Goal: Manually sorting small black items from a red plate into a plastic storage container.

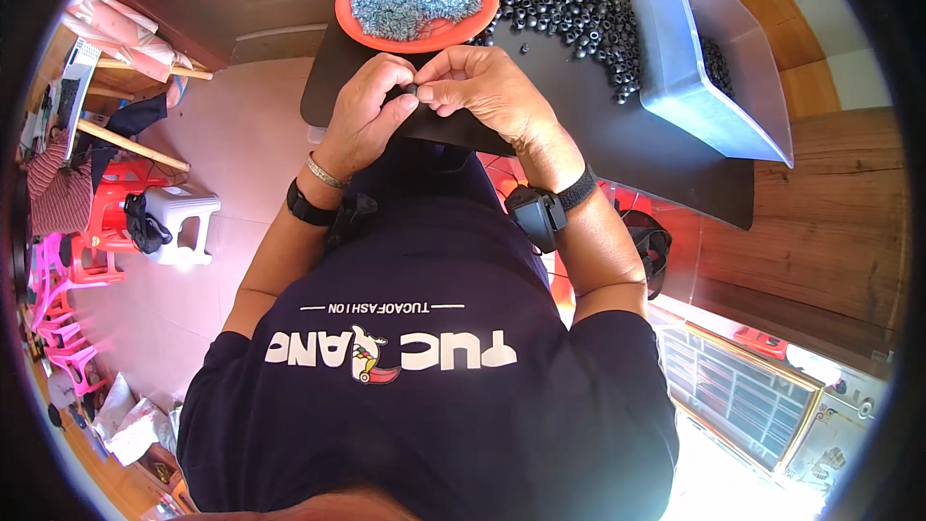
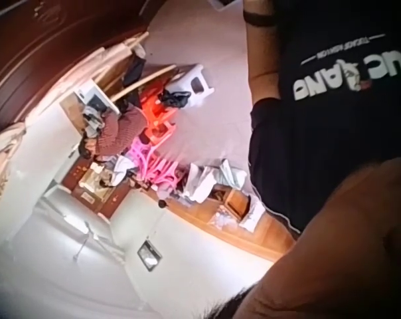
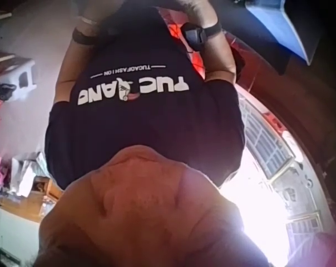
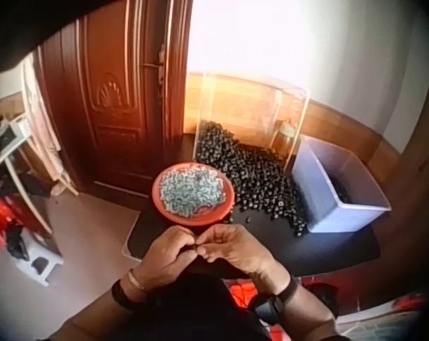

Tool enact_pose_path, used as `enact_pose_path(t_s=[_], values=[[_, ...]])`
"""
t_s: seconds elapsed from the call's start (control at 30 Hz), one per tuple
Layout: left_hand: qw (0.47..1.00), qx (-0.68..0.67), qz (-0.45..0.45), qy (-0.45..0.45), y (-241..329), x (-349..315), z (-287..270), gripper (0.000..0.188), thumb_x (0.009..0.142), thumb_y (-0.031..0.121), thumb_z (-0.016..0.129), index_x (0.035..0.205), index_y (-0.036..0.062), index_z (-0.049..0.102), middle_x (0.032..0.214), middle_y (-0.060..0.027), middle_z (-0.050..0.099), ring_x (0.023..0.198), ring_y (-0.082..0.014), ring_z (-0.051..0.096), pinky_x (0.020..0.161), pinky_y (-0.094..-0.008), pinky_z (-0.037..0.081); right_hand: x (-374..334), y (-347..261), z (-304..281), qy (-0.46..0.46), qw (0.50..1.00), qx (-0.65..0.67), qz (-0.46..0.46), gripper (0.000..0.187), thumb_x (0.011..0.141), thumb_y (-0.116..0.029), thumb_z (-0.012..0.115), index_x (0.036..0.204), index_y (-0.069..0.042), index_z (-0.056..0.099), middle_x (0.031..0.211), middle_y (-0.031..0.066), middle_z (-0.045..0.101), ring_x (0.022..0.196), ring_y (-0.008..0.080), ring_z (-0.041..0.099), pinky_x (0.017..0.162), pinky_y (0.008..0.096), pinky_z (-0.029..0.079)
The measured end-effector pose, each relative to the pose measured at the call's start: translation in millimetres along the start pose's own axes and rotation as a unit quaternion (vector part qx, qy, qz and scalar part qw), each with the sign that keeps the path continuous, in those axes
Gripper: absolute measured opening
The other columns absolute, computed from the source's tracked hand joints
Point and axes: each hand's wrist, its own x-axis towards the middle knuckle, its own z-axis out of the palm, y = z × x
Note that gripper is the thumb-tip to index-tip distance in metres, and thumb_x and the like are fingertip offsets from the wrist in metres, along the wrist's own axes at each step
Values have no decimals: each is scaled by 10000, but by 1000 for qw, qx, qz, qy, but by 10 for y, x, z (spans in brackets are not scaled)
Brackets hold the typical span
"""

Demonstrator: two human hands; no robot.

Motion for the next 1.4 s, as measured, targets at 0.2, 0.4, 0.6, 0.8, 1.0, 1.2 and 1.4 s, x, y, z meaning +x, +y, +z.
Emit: enact_pose_path(t_s=[0.2, 0.4, 0.6, 0.8, 1.0, 1.2, 1.4], values=[[1000, 13, 10, -15, 7, 11, 1, 168, 787, 67, 615, 907, 6, 515, 887, -140, 545, 852, -333, 540, 757, -401, 448, 7, -41, -11, -12, 998, -54, -12, 134, 814, -41, 701, 936, -4, 664, 805, 14, 649, 722, 74, 579, 691, 220, 485], [997, 51, 34, -41, 57, 30, -3, 160, 773, 72, 630, 883, -7, 546, 927, -149, 571, 895, -337, 553, 787, -410, 459, 14, -156, 29, -7, 977, -210, -45, 89, 780, -25, 648, 865, -2, 637, 756, 0, 620, 716, 63, 569, 680, 229, 473], [998, 53, 27, -22, 46, 13, -1, 159, 760, 83, 660, 865, -3, 578, 926, -129, 575, 892, -316, 558, 784, -396, 463, -31, -264, 93, 2, 947, -307, -91, 62, 771, -10, 617, 831, 6, 617, 712, 6, 599, 674, 67, 558, 644, 240, 475], [999, 29, 5, 25, 43, -7, 34, 159, 745, 78, 675, 862, 9, 593, 870, -109, 565, 847, -300, 558, 753, -387, 461, -41, -242, 102, 19, 945, -313, -98, 57, 775, -10, 611, 831, 0, 611, 705, -3, 584, 670, 62, 547, 629, 244, 474], [998, 49, 19, 34, 10, 0, 46, 152, 738, 60, 667, 860, 2, 596, 853, -113, 564, 827, -302, 557, 739, -391, 461, -48, -248, 190, 60, 924, -352, -140, 94, 749, -21, 632, 840, -8, 614, 703, 22, 600, 655, 88, 571, 625, 265, 488], [997, 46, 11, 53, 17, 0, 45, 139, 741, 39, 662, 866, 4, 612, 832, -109, 570, 803, -291, 560, 724, -375, 462, -42, -305, 89, 65, 886, -421, -182, 139, 709, -22, 637, 847, -15, 643, 714, 70, 621, 657, 139, 612, 637, 283, 505], [997, -19, -22, 78, -16, -35, -1, 138, 801, 29, 643, 935, -7, 641, 859, -76, 586, 759, -173, 569, 704, -284, 461, -43, -249, -493, 191, 830, -504, -143, 155, 766, -65, 596, 899, -29, 666, 750, 106, 659, 684, 203, 647, 665, 304, 508]])
